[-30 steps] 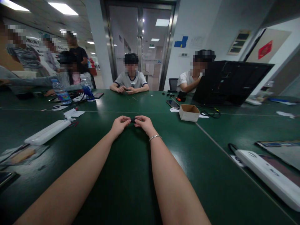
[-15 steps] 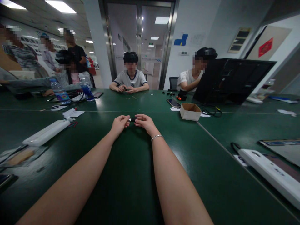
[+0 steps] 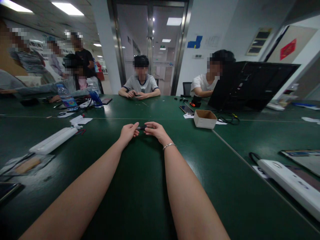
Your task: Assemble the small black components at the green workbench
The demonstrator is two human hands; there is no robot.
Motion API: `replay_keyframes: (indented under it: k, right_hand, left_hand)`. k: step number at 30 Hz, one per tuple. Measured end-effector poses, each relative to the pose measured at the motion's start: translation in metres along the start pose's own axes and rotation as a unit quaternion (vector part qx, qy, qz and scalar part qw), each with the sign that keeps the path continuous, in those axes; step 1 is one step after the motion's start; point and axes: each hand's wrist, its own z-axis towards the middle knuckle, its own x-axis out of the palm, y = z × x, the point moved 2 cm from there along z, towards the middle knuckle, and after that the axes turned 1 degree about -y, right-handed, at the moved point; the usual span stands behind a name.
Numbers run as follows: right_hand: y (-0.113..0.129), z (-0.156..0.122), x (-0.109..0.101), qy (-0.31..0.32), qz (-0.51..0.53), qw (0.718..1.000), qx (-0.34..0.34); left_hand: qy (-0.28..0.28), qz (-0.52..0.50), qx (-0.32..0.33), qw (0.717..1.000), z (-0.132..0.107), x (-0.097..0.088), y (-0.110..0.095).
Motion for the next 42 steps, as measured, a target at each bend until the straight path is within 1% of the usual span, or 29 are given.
replay_keyframes:
  k: [6,10,13,17,19,22,26,30,32,36,39,42]
  right_hand:
    - [0.001,-0.002,0.001,0.017,-0.009,1.000,-0.006]
    - [0.003,-0.002,0.001,0.023,-0.009,1.000,-0.008]
    - [0.004,-0.002,0.002,0.029,-0.013,0.999,-0.010]
    - [0.005,-0.003,0.003,0.034,-0.027,0.999,-0.009]
    - [0.005,-0.003,0.003,0.036,-0.034,0.999,-0.010]
    - [0.003,-0.002,0.005,0.038,-0.053,0.998,-0.017]
    - [0.001,0.000,0.010,0.023,-0.094,0.995,-0.013]
    - [0.004,0.002,0.017,0.010,-0.118,0.992,-0.036]
    - [0.006,0.002,0.019,0.007,-0.128,0.990,-0.054]
    - [0.005,0.003,0.018,0.001,-0.123,0.991,-0.060]
    - [0.002,0.003,0.014,-0.011,-0.094,0.994,-0.048]
    - [0.000,0.003,0.012,-0.005,-0.063,0.998,-0.026]
  left_hand:
    - [0.001,0.014,-0.002,1.000,0.000,0.000,-0.001]
    - [0.002,0.047,-0.008,0.999,0.000,-0.001,0.000]
    - [-0.001,0.119,0.010,0.993,-0.004,-0.003,-0.004]
    - [-0.001,0.219,0.032,0.975,-0.012,-0.004,-0.013]
    - [-0.001,0.262,0.035,0.964,-0.015,-0.004,-0.018]
    - [-0.012,0.308,0.018,0.951,-0.019,-0.004,-0.024]
    - [-0.048,0.324,-0.004,0.945,-0.022,-0.004,-0.029]
    - [-0.031,0.354,-0.051,0.933,-0.021,-0.003,-0.032]
    - [-0.025,0.357,-0.058,0.932,-0.020,-0.004,-0.032]
    - [-0.017,0.351,-0.041,0.935,-0.019,-0.005,-0.031]
    - [-0.016,0.345,-0.021,0.938,-0.020,-0.005,-0.028]
    - [-0.011,0.334,-0.004,0.942,-0.021,-0.004,-0.027]
